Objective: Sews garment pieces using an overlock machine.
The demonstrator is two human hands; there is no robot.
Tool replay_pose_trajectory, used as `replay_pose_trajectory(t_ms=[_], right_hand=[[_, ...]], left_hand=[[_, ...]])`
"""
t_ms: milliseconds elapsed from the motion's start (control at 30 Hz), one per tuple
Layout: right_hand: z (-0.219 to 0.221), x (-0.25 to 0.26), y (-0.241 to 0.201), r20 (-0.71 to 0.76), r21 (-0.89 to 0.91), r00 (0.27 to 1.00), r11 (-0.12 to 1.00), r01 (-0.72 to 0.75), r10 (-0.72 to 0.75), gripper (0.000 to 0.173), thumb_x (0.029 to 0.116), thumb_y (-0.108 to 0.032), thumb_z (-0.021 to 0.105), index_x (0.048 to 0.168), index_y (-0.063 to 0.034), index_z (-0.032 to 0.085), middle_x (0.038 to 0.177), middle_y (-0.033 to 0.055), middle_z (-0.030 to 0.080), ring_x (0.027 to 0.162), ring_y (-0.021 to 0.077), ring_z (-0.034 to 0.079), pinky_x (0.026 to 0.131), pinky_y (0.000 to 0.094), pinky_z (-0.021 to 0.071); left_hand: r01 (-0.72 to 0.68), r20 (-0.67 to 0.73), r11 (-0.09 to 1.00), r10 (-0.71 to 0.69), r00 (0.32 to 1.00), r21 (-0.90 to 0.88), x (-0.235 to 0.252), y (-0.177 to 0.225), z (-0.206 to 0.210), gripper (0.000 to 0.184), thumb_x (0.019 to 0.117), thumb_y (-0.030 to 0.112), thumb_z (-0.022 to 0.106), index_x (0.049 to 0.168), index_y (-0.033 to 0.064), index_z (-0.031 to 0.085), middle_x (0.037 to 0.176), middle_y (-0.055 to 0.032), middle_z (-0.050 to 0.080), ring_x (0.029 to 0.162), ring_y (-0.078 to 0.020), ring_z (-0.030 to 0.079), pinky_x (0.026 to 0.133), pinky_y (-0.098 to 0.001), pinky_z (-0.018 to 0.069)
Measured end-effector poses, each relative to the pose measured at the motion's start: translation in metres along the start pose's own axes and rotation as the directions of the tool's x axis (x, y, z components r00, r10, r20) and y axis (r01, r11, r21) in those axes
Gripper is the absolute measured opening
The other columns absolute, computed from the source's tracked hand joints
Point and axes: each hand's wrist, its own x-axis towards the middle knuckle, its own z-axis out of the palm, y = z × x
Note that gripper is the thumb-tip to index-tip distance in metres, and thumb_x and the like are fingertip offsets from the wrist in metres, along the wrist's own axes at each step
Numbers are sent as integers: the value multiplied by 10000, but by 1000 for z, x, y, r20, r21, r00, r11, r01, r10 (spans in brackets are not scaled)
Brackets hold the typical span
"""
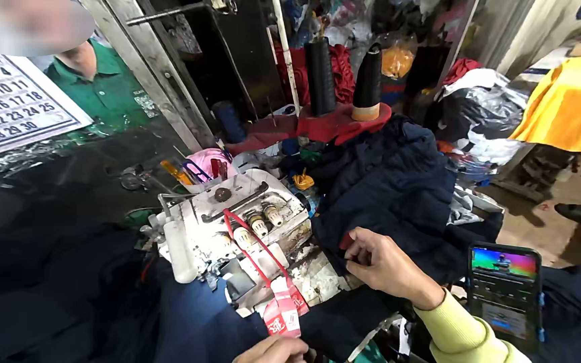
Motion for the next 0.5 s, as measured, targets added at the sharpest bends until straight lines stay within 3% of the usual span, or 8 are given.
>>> replay_pose_trajectory(t_ms=[133,200,267,333,367,433,467,500], right_hand=[[-3,0,-1,17,13,1000,1000,-2,1,289,867,-239,774,1121,-240,636,836,-103,724,627,68,652,568,266,565],[-2,-1,2,9,28,1000,1000,7,-7,301,880,-255,780,1148,-236,645,847,-101,733,651,70,667,595,265,580],[0,-2,2,-8,40,1000,999,15,-14,293,894,-259,779,1155,-233,649,862,-95,741,680,76,687,629,269,601],[-2,-4,0,-33,13,999,1000,-1,2,289,910,-253,765,1178,-228,662,887,-88,747,702,77,698,650,274,615],[-5,-6,-3,-66,-55,998,998,-19,15,278,918,-252,746,1187,-227,679,895,-99,748,704,61,693,655,272,612],[-16,-7,-15,-164,-278,986,960,-34,-13,203,930,-242,712,1126,-195,740,910,-90,739,724,58,685,681,314,618],[-23,-6,-22,-200,-387,978,921,-29,-53,159,937,-231,703,1074,-179,763,928,-61,735,763,86,694,710,362,626],[-32,-3,-31,-218,-474,971,880,-18,-97,127,940,-217,700,1030,-164,772,939,-21,727,796,132,697,719,419,621]], left_hand=[[47,-150,973,-83,985,-228,54,8,15,210,1036,292,608,1128,155,738,994,49,750,813,-72,726,716,-298,644],[53,-261,911,-172,950,-409,97,14,32,223,1020,290,632,1152,120,689,993,16,736,751,-115,723,631,-312,641],[23,-322,820,-250,913,-572,135,15,48,266,990,259,678,1175,74,629,1003,-38,718,774,-164,728,666,-346,651],[-23,-350,732,-298,888,-681,158,14,59,205,963,140,711,1103,30,609,898,-95,729,685,-219,735,601,-371,660],[-34,-362,743,-286,887,-669,162,14,60,149,961,105,703,1060,27,625,871,-90,727,660,-210,727,579,-356,651],[40,-347,894,-214,913,-446,164,9,55,122,984,146,641,1080,129,715,970,6,740,798,-110,719,705,-294,627],[116,-292,949,-205,934,-293,163,8,50,218,995,183,601,1168,203,732,1067,37,738,934,-88,704,841,-311,598],[191,-208,966,-226,952,-176,164,9,46,329,1001,205,576,1308,247,687,1155,13,728,1042,-125,693,944,-375,570]])
